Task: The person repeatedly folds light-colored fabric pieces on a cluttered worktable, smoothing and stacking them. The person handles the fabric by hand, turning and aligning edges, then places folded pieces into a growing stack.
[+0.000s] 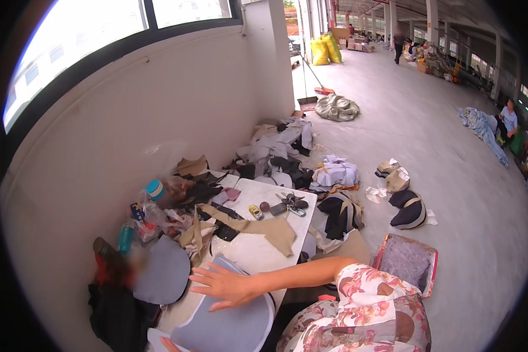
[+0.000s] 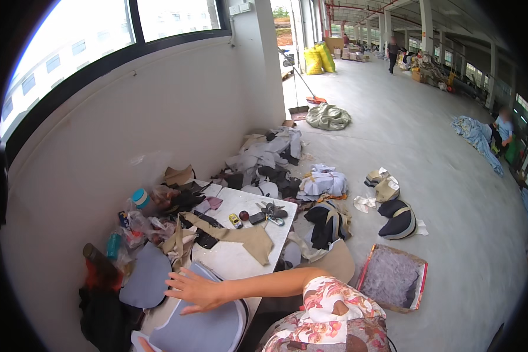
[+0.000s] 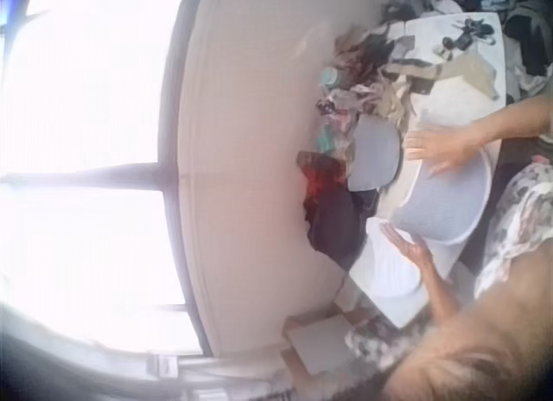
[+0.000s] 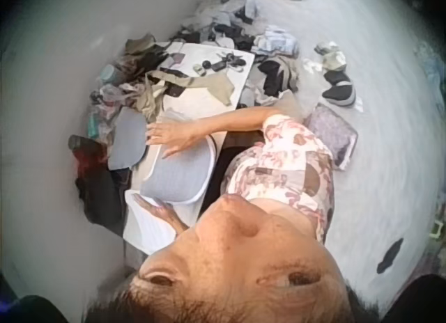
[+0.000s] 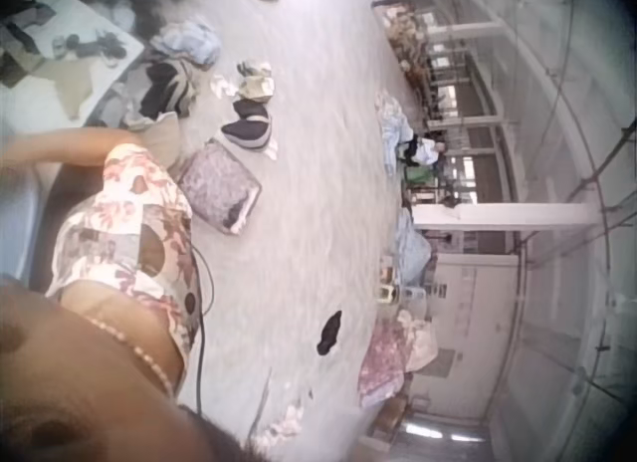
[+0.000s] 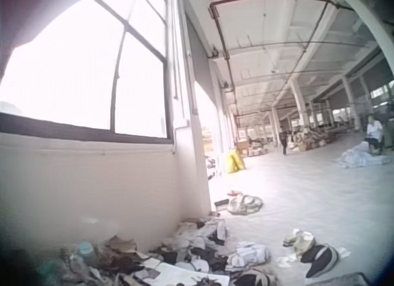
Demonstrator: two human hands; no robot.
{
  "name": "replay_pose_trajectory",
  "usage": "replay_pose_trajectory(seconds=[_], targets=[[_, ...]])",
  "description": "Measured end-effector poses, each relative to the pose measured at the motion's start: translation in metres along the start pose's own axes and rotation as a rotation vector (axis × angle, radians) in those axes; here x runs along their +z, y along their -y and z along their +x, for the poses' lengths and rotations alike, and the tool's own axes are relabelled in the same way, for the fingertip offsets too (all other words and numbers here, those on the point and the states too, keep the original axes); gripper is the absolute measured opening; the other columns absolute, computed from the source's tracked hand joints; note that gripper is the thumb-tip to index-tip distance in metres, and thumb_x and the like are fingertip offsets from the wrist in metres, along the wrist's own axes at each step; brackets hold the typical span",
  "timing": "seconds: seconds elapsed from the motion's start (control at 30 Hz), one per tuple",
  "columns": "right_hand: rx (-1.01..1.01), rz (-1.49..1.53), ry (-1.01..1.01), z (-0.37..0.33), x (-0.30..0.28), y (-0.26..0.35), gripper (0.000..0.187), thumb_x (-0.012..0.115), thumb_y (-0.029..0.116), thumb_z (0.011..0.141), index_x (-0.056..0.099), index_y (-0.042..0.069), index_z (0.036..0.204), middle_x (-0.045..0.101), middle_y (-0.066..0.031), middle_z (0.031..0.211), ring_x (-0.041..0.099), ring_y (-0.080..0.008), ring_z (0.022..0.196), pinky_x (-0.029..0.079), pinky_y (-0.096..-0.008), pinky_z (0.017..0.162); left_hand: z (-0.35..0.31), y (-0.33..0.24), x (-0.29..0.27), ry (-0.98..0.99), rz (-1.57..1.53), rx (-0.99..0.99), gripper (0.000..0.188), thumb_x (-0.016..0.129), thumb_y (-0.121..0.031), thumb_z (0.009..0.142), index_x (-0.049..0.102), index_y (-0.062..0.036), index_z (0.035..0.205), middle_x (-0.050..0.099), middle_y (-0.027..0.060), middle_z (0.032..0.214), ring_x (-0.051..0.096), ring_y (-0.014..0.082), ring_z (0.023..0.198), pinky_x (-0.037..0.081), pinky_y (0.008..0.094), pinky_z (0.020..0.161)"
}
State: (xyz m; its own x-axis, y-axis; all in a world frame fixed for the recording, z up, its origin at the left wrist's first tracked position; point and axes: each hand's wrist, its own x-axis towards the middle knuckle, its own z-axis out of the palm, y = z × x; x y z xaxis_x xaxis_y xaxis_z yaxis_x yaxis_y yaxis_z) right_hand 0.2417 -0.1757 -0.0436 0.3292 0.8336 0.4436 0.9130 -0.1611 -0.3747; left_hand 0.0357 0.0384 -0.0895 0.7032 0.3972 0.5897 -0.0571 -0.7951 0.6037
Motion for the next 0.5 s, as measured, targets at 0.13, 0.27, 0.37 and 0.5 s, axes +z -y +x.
replay_pose_trajectory(seconds=[0.13,0.27,0.37,0.5], targets=[[-0.146,0.298,0.031,0.077,0.019,0.051,0.025,0.069,0.018,0.078,0.064,0.008,0.1,0.064,-0.0113,0.102,0.059,-0.0308,0.101,0.046,-0.0408,0.079,-0.018,0.013,-0.04,-0.363,0.098,-0.205,0.053,0.048,-0.035,0.099,0.046,0.0014,0.137,0.05,0.0222,0.136,0.049,0.0357,0.123,0.04,0.0443,0.102],[-0.323,0.685,-0.043,0.138,0.094,0.09,0.005,0.068,0.012,0.065,0.065,0.009,0.068,0.063,-0.0125,0.068,0.063,-0.0313,0.068,0.047,-0.0437,0.062,-0.058,0.063,-0.072,-0.537,-0.009,-0.413,0.047,0.035,-0.027,0.1,0.052,0.0067,0.127,0.053,0.0191,0.133,0.048,0.0311,0.124,0.034,0.0401,0.107],[-0.177,0.482,0.194,0.172,0.151,0.094,0.006,0.067,0.012,0.066,0.07,0.01,0.071,0.068,-0.0111,0.074,0.065,-0.0299,0.073,0.05,-0.0413,0.065,-0.074,0.078,-0.083,-0.626,0.044,-0.392,0.034,0.041,-0.013,0.097,0.058,0.0043,0.121,0.059,0.0163,0.126,0.053,0.0271,0.118,0.037,0.0369,0.104],[-0.194,0.368,0.478,0.19,0.18,0.145,0.022,0.075,0.022,0.071,0.068,0.005,0.082,0.067,-0.011,0.076,0.065,-0.027,0.074,0.05,-0.0374,0.067,-0.093,0.066,-0.114,-0.853,-0.017,-0.587,0.026,0.049,-0.013,0.098,0.063,0.0045,0.112,0.064,0.0104,0.115,0.057,0.0196,0.11,0.039,0.032,0.101]])
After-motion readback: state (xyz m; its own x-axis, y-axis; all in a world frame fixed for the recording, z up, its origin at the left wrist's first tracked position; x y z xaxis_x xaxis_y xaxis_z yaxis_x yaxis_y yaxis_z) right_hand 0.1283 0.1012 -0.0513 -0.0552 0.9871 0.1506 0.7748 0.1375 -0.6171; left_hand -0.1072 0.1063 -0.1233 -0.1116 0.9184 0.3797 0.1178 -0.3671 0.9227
